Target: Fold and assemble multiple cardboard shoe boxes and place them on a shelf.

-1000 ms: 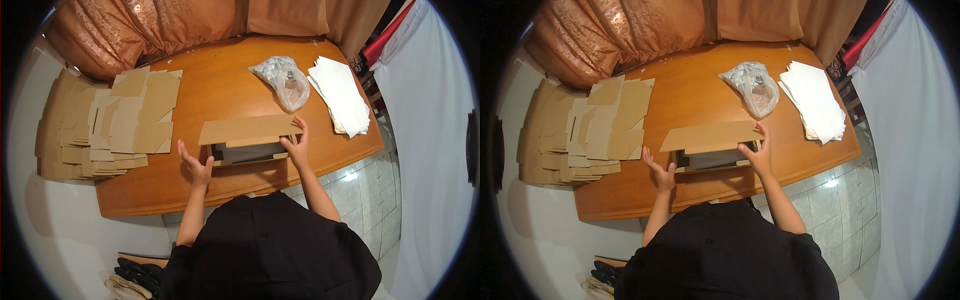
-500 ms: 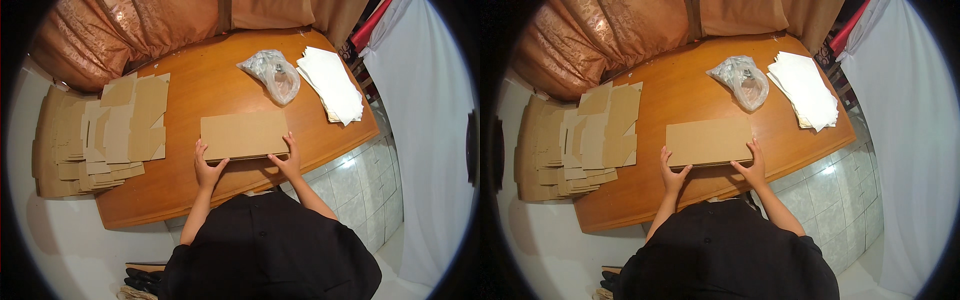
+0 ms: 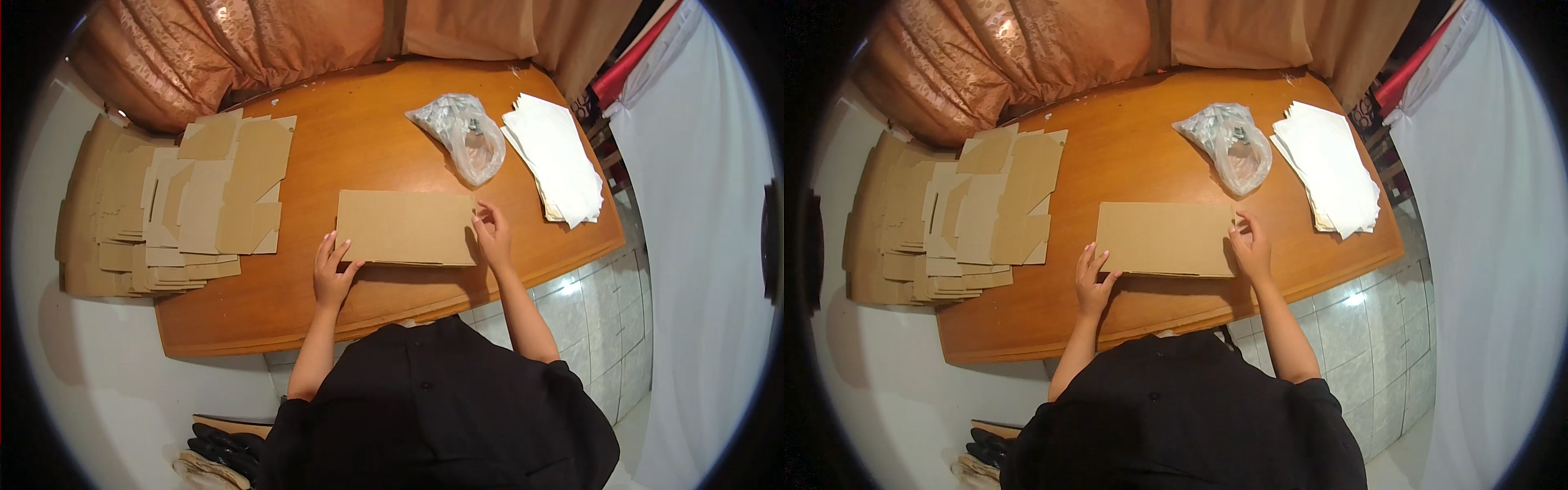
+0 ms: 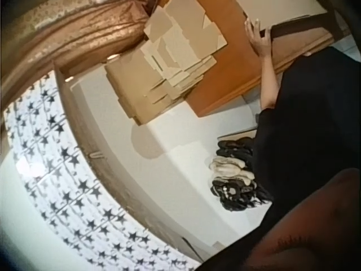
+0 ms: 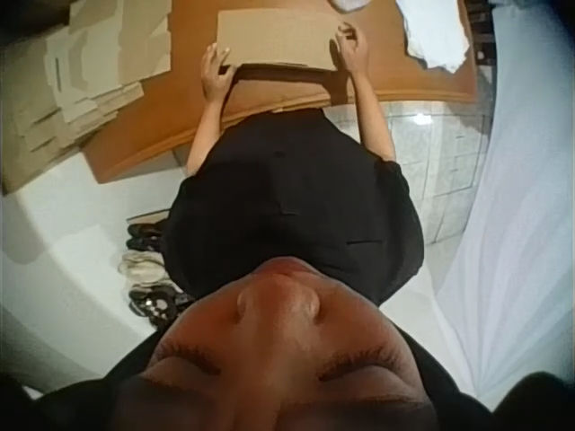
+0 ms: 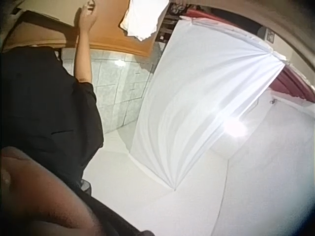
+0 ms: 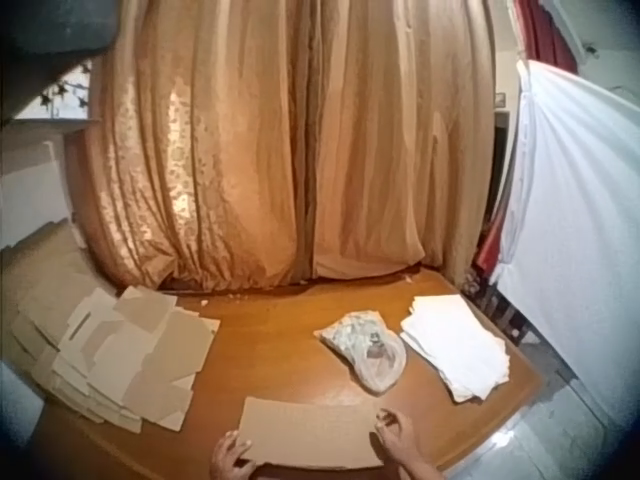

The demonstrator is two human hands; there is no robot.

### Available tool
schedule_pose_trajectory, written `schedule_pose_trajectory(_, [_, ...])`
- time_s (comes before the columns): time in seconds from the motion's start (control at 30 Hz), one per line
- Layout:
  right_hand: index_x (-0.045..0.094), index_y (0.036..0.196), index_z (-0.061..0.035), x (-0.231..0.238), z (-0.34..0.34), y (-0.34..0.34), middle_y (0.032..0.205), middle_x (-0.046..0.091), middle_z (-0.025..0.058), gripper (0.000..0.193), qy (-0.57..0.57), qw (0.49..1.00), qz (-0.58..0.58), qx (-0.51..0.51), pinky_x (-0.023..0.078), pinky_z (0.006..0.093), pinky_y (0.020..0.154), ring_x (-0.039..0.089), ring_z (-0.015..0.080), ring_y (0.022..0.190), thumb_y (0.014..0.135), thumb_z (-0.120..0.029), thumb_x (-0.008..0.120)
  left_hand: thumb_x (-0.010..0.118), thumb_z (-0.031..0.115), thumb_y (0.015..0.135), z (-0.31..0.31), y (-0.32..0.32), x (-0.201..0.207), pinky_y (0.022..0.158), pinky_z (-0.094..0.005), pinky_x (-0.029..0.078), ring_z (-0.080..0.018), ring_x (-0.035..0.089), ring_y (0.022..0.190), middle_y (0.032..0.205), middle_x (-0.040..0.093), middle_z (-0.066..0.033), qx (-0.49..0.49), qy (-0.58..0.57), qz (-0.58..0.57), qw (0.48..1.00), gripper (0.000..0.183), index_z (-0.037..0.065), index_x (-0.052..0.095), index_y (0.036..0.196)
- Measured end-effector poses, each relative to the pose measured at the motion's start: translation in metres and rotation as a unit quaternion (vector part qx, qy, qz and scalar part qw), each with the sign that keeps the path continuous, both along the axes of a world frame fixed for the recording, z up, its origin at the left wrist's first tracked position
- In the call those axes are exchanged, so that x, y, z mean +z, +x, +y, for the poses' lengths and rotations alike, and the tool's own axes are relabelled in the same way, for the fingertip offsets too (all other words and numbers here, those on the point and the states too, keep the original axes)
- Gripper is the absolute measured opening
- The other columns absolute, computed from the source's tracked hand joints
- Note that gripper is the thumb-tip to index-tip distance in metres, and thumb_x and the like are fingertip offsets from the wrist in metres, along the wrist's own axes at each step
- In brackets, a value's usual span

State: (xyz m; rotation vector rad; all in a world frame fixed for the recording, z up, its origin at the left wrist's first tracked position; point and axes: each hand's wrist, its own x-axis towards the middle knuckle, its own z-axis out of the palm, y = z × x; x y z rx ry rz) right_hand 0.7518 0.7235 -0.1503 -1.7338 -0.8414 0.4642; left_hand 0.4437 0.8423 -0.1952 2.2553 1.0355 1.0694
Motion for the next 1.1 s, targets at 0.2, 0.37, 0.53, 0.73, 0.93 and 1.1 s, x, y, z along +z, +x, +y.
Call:
schedule_pose_trajectory(0.2, [0.052,0.116,-0.0013,-0.020,0.032,0.029,0.106,0.055,0.0162,0.048,0.022,0.977,-0.179,0.109,0.040,0.0357,0.090,0.053,0.0266,0.101,0.075,-0.022,0.067,0.067,0.025,0.081,-0.026,0.018,0.015,0.095,-0.0417,0.039,-0.0345,0.047,0.115,0.124,0.048,-0.0157,0.149,-0.071,-0.065,0.984,0.045,0.004,0.052,0.117])
schedule_pose_trajectory(0.37, [0.057,0.108,-0.0006,-0.019,0.022,0.029,0.106,0.056,0.0169,0.048,-0.079,0.979,-0.026,0.186,0.041,0.0356,0.089,0.053,0.0287,0.102,0.072,-0.029,0.072,0.060,0.031,0.086,-0.072,0.040,0.000,0.102,-0.0422,0.029,-0.0324,0.033,0.126,0.139,0.027,-0.0205,0.153,-0.200,-0.125,0.960,0.064,0.000,0.030,0.134])
schedule_pose_trajectory(0.53, [0.056,0.120,-0.0022,-0.037,0.005,0.028,0.102,0.054,0.0197,0.059,-0.105,0.941,-0.040,0.318,0.039,0.0381,0.089,0.051,0.0326,0.098,0.076,-0.040,0.066,0.043,0.042,0.094,-0.113,0.081,-0.029,0.111,-0.0372,0.006,-0.0287,0.004,0.139,0.150,0.002,-0.0177,0.027,-0.349,-0.232,0.907,0.079,0.000,-0.003,0.144])
schedule_pose_trajectory(0.73, [0.033,0.135,-0.0006,-0.036,-0.031,0.014,0.127,0.043,0.0243,0.069,-0.027,0.863,-0.015,0.504,0.032,0.0414,0.101,0.041,0.0347,0.120,0.081,-0.029,0.064,0.039,0.037,0.096,-0.157,0.101,-0.050,0.103,-0.0350,0.033,-0.0231,0.038,0.124,0.136,0.035,-0.0132,0.102,-0.485,-0.424,0.758,0.061,0.004,0.014,0.141])
schedule_pose_trajectory(0.93, [0.001,0.143,0.0038,-0.018,-0.068,-0.003,0.148,0.016,0.0188,0.105,-0.055,0.777,0.211,0.591,0.016,0.0352,0.109,0.016,0.0250,0.137,0.073,-0.018,0.076,0.041,0.025,0.095,-0.213,0.095,0.006,0.103,-0.0355,0.032,-0.0233,0.037,0.126,0.137,0.035,-0.0114,0.193,-0.399,-0.514,0.734,0.057,0.009,0.013,0.143])
schedule_pose_trajectory(1.1, [0.001,0.144,-0.0002,0.044,-0.075,-0.060,0.146,0.022,0.0160,0.107,-0.038,0.701,0.200,0.683,0.020,0.0356,0.108,0.022,0.0233,0.134,0.070,-0.010,0.077,0.041,0.025,0.094,-0.281,0.056,0.037,0.107,-0.0353,0.025,-0.0222,0.025,0.133,0.144,0.024,-0.0083,0.248,-0.329,-0.555,0.723,0.064,0.013,0.005,0.146])
